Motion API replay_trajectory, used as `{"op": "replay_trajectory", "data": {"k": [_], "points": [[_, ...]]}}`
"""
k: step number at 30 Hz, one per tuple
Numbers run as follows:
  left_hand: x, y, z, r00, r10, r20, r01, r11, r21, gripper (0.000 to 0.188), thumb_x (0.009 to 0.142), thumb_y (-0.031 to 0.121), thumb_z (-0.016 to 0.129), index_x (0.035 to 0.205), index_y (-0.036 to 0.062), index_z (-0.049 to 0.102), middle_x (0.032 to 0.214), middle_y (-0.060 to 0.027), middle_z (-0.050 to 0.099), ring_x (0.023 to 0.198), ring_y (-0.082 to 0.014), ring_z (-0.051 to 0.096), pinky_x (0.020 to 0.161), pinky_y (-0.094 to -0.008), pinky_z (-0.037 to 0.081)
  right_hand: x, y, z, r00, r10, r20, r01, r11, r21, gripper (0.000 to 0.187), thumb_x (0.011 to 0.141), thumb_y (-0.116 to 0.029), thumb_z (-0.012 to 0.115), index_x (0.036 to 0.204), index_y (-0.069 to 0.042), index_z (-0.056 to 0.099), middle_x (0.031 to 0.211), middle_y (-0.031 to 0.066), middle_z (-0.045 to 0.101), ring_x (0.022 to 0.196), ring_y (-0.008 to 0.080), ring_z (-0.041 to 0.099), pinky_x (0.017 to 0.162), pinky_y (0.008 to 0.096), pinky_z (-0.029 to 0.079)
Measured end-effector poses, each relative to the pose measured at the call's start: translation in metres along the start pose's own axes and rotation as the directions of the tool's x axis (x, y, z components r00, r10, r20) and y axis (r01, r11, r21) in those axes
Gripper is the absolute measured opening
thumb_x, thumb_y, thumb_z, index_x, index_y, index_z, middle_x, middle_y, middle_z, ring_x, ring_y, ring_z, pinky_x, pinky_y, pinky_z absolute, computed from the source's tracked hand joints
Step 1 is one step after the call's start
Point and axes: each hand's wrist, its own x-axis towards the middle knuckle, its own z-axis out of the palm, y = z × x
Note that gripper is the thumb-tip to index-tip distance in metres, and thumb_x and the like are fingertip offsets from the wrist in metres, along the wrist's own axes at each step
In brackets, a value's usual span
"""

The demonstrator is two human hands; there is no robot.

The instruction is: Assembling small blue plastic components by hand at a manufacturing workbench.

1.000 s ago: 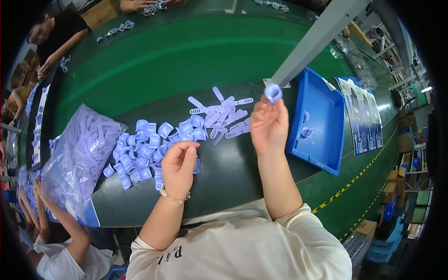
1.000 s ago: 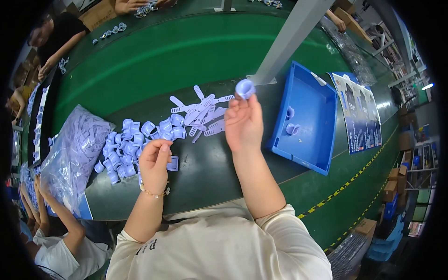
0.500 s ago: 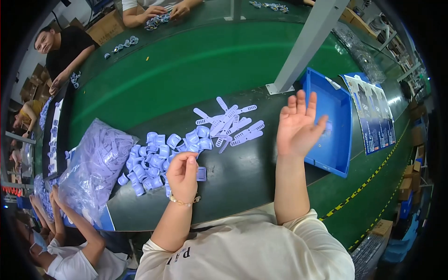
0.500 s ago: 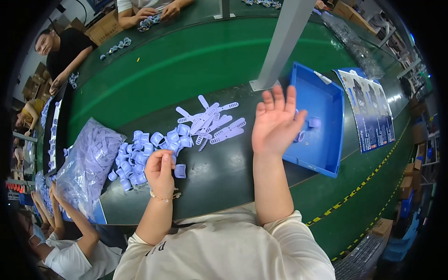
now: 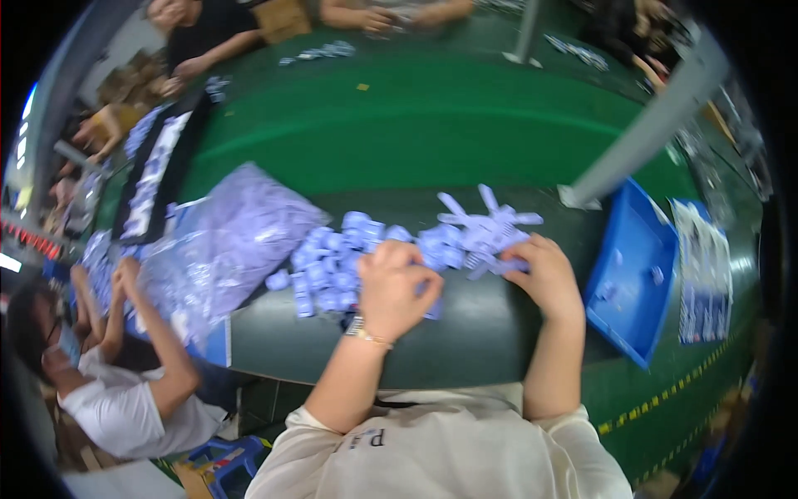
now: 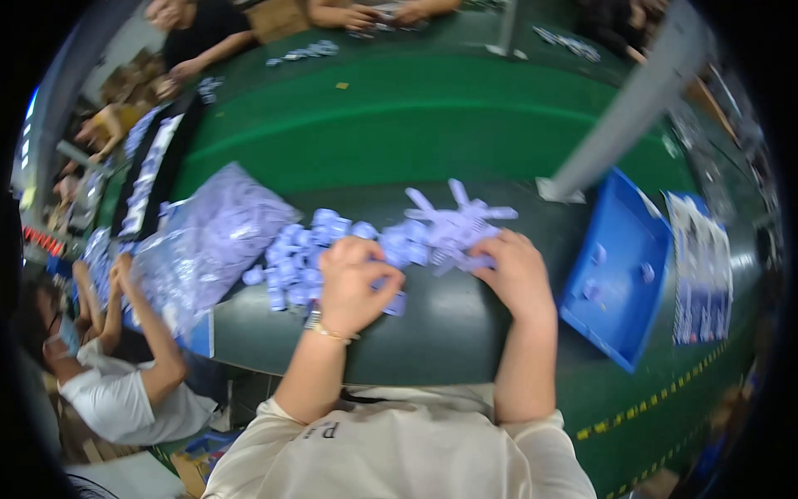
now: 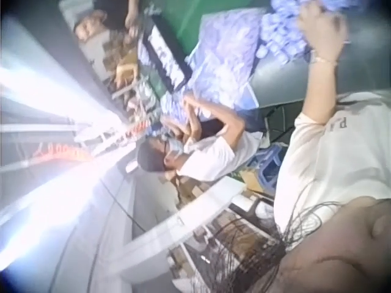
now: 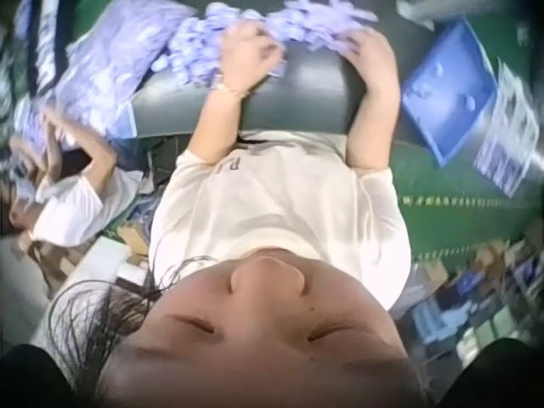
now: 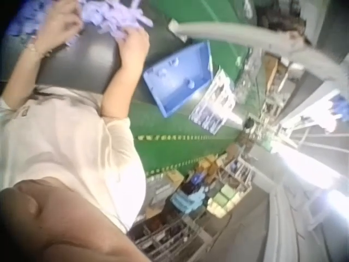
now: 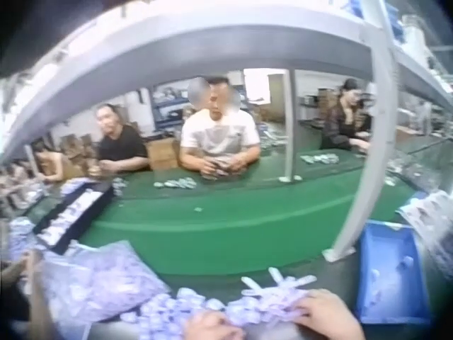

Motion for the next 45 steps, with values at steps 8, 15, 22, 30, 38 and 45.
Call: {"op": "replay_trajectory", "data": {"k": [8,15,22,30,38,45], "points": [[-0.015,-0.001,-0.002,0.964,-0.074,0.254,0.072,0.997,0.016,0.03,0.053,0.04,0.084,0.069,0.0195,0.069,0.107,-0.0004,0.054,0.123,-0.0261,0.04,0.1,-0.0652,0.022,-0.003,-0.016,0.005,1.0,0.005,0.013,-0.005,1.0,0.011,0.021,0.059,-0.005,0.077,0.076,-0.005,0.066,0.075,0.0107,0.062,0.074,0.0283,0.059,0.068,0.0379,0.047],[-0.014,-0.002,-0.003,0.949,0.036,0.314,-0.039,0.999,0.005,0.031,0.054,0.03,0.086,0.075,0.0194,0.065,0.116,0.0002,0.052,0.136,-0.0294,0.029,0.102,-0.0714,0.016,0.003,-0.022,0.004,0.996,0.081,0.034,-0.087,0.965,0.246,0.015,0.065,-0.001,0.074,0.075,0.002,0.064,0.064,0.0063,0.059,0.058,0.0142,0.054,0.057,0.027,0.043],[-0.015,-0.004,0.001,0.98,0.001,0.2,0.003,1.0,-0.023,0.043,0.051,0.034,0.087,0.085,0.0206,0.065,0.115,0.0006,0.052,0.133,-0.0296,0.034,0.101,-0.0714,0.017,0.002,-0.02,0.036,0.988,0.115,0.107,-0.15,0.489,0.859,0.01,0.08,-0.004,0.071,0.083,-0.001,0.062,0.074,-0.0024,0.059,0.065,0.0043,0.051,0.06,0.0212,0.042],[-0.015,-0.01,0.0,0.965,-0.092,0.245,0.066,0.992,0.111,0.039,0.054,0.035,0.085,0.084,0.019,0.067,0.111,-0.0007,0.054,0.131,-0.0277,0.036,0.101,-0.0711,0.017,0.003,-0.027,0.059,0.984,0.156,0.087,-0.13,0.286,0.949,0.009,0.088,-0.009,0.065,0.094,-0.005,0.059,0.081,-0.0026,0.058,0.073,0.0056,0.051,0.066,0.0203,0.04],[0.004,0.004,-0.033,0.971,-0.091,0.222,0.16,0.934,-0.32,0.036,0.073,0.026,0.076,0.107,0.0156,0.068,0.096,-0.0029,0.061,0.101,-0.0228,0.058,0.091,-0.0428,0.041,0.0,-0.029,0.05,0.99,0.118,0.083,-0.105,0.197,0.975,0.013,0.089,-0.008,0.064,0.099,-0.003,0.06,0.087,0.0001,0.061,0.079,0.0084,0.055,0.075,0.0225,0.043],[0.013,0.015,-0.013,0.951,-0.191,0.242,0.279,0.199,-0.939,0.03,0.094,0.018,0.058,0.121,0.0036,0.062,0.106,-0.0038,0.067,0.088,-0.0083,0.061,0.073,-0.0231,0.047,-0.005,-0.053,0.048,0.977,0.191,0.093,-0.124,0.159,0.979,0.025,0.089,-0.011,0.063,0.112,-0.001,0.06,0.086,-0.0012,0.061,0.073,0.0053,0.05,0.062,0.0194,0.037]]}}
